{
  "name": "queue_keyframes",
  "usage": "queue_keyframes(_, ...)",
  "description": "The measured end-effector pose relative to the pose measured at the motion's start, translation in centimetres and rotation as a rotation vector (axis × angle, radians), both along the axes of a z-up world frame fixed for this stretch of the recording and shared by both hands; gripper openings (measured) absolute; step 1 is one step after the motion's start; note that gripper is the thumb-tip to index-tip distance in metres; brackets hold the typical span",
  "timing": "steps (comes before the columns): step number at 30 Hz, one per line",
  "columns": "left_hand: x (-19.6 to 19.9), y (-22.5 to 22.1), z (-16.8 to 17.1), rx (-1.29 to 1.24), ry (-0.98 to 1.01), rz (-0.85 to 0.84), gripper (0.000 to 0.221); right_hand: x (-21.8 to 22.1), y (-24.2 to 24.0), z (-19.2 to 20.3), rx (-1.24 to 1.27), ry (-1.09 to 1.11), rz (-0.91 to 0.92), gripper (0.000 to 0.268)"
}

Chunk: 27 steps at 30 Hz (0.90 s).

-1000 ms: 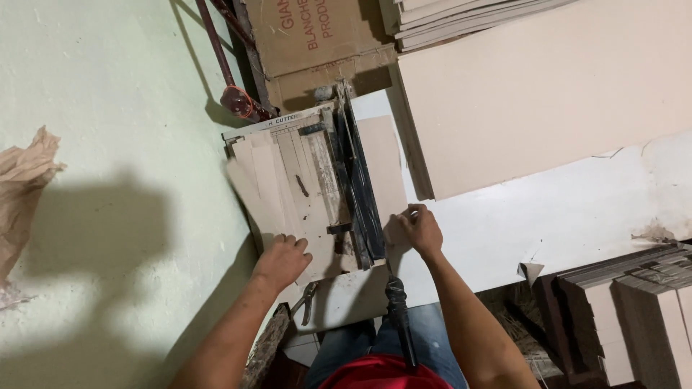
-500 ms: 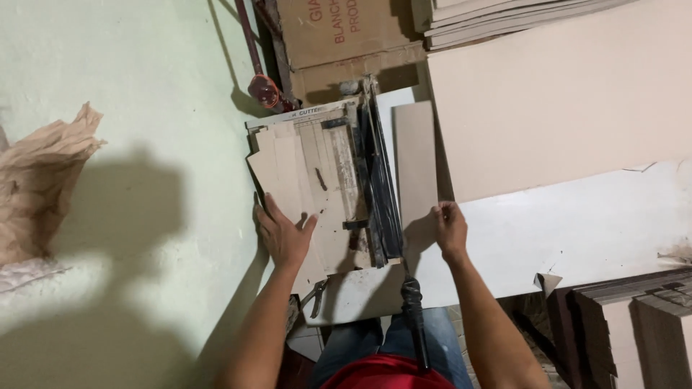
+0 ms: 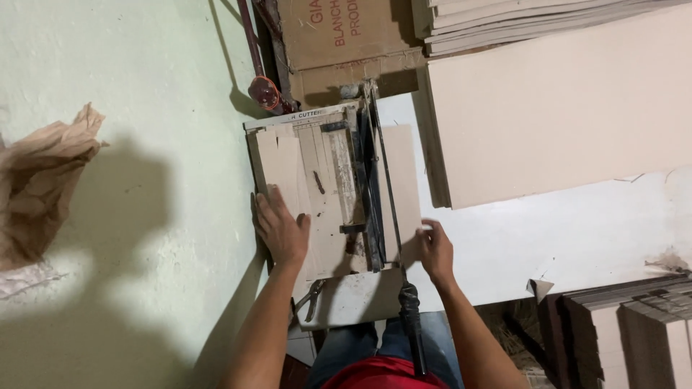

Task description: Cutting sheets of cardboard using a manual paper cutter on a production floor.

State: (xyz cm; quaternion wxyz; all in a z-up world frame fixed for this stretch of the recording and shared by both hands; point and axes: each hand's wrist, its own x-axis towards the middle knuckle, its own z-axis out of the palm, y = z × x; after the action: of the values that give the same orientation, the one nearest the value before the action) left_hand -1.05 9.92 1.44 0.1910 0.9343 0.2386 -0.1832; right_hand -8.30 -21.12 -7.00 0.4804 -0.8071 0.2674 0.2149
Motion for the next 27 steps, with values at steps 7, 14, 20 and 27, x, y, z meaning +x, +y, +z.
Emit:
queue_keyframes(7, 1.1, -6.7, 1.0, 0.005, 0.087, -0.497, 0.076, 2.0, 1.7, -1.6, -0.23, -0.062, 0.259, 0.029)
queue_keyframes(14, 0.9, -12.7, -3.6, 0.004, 0.289, -0.652, 0.111, 3.1, 2.2, -0.7, -0.298, -0.014, 0.268, 0.023)
queue_keyframes(20, 2.2, -13.4, -1.5, 0.063, 0.465, -0.662, 0.105, 2.9, -0.8, 3.5, -0.434, 0.211, 0.632, 0.04)
queue_keyframes(27, 1.8, -14.0, -5.8, 0.2, 0.522, -0.711, 0.132, -4.1, 5.5, 20.8, -0.251, 0.626, 0.612, 0.109)
